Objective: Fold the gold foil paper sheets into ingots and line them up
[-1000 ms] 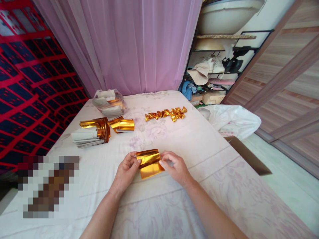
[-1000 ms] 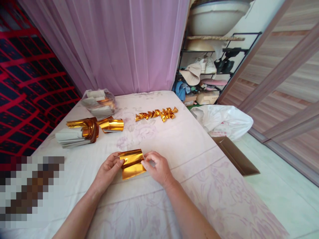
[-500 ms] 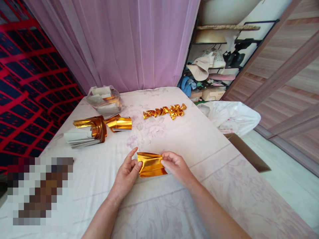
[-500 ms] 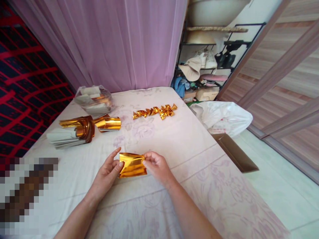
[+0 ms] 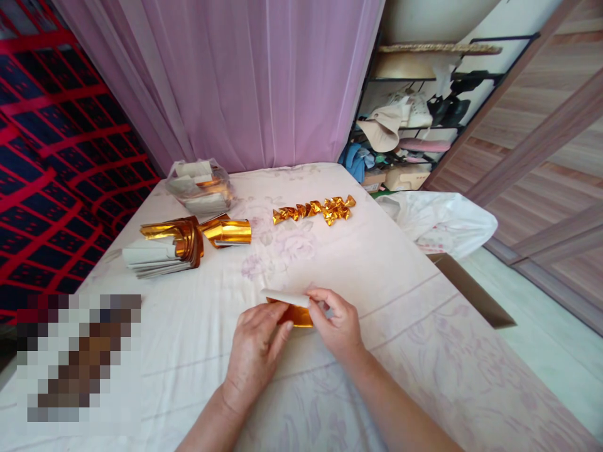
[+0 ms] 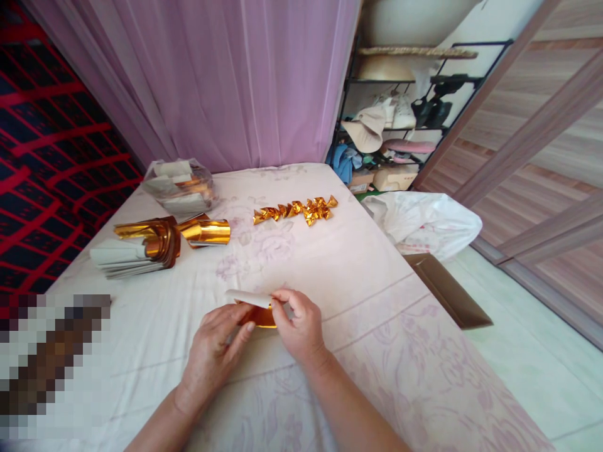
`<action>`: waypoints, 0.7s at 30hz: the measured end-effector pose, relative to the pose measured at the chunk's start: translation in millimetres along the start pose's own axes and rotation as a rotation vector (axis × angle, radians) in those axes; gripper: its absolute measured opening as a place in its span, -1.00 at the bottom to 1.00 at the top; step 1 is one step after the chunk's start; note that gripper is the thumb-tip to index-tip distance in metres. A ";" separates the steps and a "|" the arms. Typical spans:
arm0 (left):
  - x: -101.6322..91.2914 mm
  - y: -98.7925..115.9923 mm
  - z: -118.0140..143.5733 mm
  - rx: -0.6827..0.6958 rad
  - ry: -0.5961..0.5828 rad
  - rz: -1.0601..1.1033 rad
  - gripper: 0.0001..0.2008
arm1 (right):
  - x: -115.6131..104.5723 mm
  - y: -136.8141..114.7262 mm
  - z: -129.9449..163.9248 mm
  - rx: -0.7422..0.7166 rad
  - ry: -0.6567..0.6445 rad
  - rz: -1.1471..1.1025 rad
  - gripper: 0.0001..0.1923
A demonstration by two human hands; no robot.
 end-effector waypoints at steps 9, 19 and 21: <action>3.5 3.2 5.0 -0.344 -0.042 0.465 -0.59 | 9.9 -29.5 4.7 -0.442 -0.148 0.052 -0.70; 5.3 -12.1 -2.0 -0.617 0.086 0.774 -0.59 | -3.3 -30.2 1.2 -0.327 -0.033 0.049 -0.77; 4.7 -12.3 -1.9 -0.641 0.052 0.825 -0.56 | -8.6 -22.4 -1.8 -0.146 0.020 0.004 -0.79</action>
Point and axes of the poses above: each hand's wrist, its own z-axis away from the middle knuckle, its own x-axis out of the palm, y = z × x, the point moved 3 cm from there along -z, towards the middle knuckle, and after that the axes turned 4 degrees about -z, right-handed, at the moved point
